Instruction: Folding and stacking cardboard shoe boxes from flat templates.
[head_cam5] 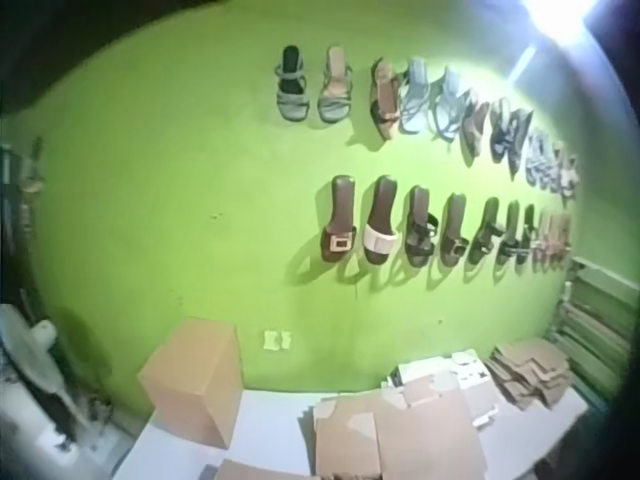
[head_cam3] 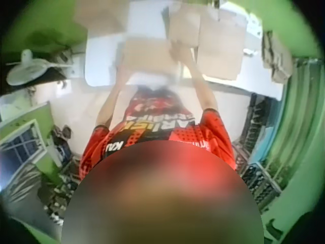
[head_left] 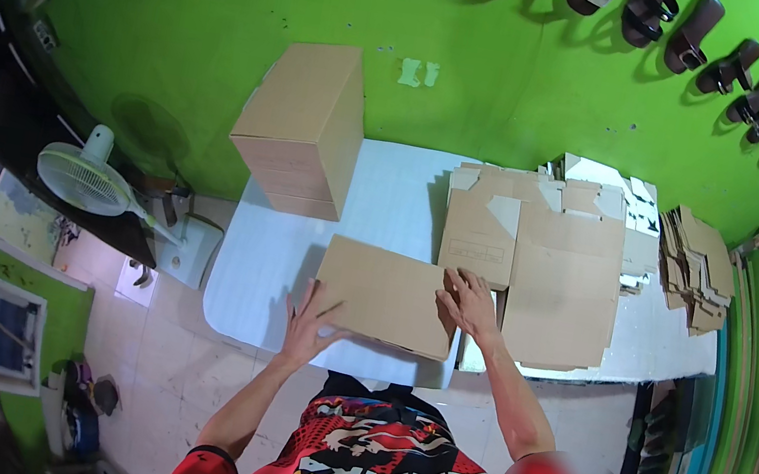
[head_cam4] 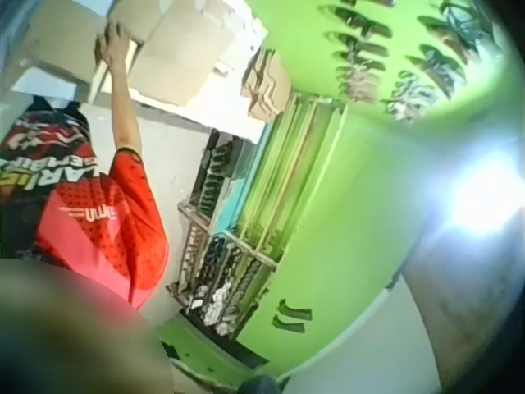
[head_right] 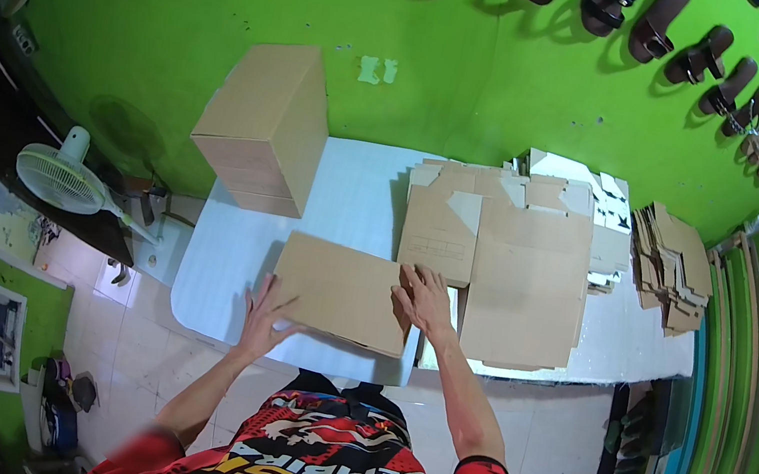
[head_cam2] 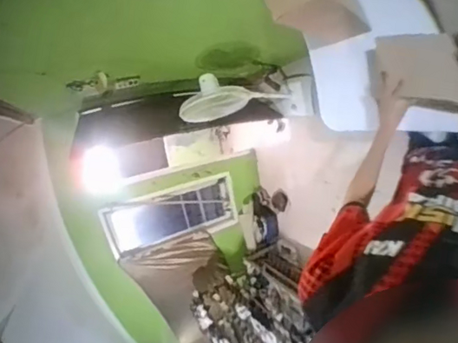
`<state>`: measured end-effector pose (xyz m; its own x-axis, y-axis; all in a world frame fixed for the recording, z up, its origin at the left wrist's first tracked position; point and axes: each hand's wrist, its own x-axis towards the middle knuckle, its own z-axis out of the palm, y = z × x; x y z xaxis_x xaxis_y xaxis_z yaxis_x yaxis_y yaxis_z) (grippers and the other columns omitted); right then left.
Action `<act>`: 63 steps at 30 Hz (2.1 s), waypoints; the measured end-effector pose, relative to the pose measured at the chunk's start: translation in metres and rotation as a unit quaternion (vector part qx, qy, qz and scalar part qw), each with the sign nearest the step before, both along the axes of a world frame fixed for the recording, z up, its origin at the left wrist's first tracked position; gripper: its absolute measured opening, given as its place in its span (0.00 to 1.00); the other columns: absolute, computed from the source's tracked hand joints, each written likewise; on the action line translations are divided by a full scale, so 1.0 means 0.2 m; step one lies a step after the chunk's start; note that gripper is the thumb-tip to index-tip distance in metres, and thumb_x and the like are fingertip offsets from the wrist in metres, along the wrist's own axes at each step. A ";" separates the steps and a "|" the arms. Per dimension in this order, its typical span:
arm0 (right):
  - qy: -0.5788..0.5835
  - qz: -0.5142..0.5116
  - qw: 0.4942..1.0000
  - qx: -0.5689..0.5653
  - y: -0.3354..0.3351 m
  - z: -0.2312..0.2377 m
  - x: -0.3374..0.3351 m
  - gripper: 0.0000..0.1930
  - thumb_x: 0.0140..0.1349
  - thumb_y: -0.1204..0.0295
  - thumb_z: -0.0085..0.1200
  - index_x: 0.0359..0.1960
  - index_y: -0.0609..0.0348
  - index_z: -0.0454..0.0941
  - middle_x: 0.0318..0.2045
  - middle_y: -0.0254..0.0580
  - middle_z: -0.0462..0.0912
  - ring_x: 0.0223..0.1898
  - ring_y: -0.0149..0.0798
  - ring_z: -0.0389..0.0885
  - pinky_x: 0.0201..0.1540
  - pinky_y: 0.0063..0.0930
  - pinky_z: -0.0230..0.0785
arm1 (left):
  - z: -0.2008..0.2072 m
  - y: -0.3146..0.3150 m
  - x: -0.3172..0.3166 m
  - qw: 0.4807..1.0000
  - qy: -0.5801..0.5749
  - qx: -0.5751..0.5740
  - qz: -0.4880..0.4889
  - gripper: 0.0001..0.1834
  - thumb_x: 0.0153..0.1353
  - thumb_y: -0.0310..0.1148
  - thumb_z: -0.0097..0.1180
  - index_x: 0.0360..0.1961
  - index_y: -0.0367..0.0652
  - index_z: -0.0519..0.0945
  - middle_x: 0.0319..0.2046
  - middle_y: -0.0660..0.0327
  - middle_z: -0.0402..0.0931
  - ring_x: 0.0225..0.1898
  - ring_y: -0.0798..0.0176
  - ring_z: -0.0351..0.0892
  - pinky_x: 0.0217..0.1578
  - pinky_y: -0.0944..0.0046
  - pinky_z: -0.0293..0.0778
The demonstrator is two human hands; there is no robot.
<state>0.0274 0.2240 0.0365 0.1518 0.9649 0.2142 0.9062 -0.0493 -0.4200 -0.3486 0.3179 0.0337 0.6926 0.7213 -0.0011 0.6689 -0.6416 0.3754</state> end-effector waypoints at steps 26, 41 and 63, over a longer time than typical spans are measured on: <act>0.074 0.024 0.996 -0.046 -0.61 -0.05 -0.40 0.35 0.66 0.66 0.64 0.75 0.31 0.68 0.63 0.57 0.81 0.58 0.58 0.83 0.62 0.47 0.76 | -0.11 -0.59 0.01 0.977 -0.115 -0.106 0.142 0.35 0.75 0.48 0.55 0.79 0.57 0.61 0.77 0.45 0.58 0.73 0.43 0.67 0.71 0.31 0.58; 0.083 0.012 0.996 0.007 -0.38 0.21 -0.60 0.40 0.54 0.77 0.69 0.70 0.32 0.75 0.77 0.46 0.64 0.57 0.47 0.85 0.68 0.57 0.70 | 0.15 -0.47 0.22 0.972 -0.154 -0.020 0.180 0.30 0.71 0.47 0.60 0.73 0.61 0.72 0.75 0.43 0.61 0.76 0.42 0.62 0.69 0.14 0.37; 0.015 -0.056 0.909 0.412 0.72 1.32 -0.95 0.17 0.67 0.71 0.66 0.57 0.42 0.86 0.74 0.46 0.69 0.62 0.50 0.80 0.62 0.44 0.74 | 1.31 0.76 -0.03 0.913 -0.341 0.207 0.089 0.26 0.72 0.43 0.61 0.69 0.56 0.75 0.72 0.51 0.69 0.77 0.49 0.60 0.78 0.34 0.33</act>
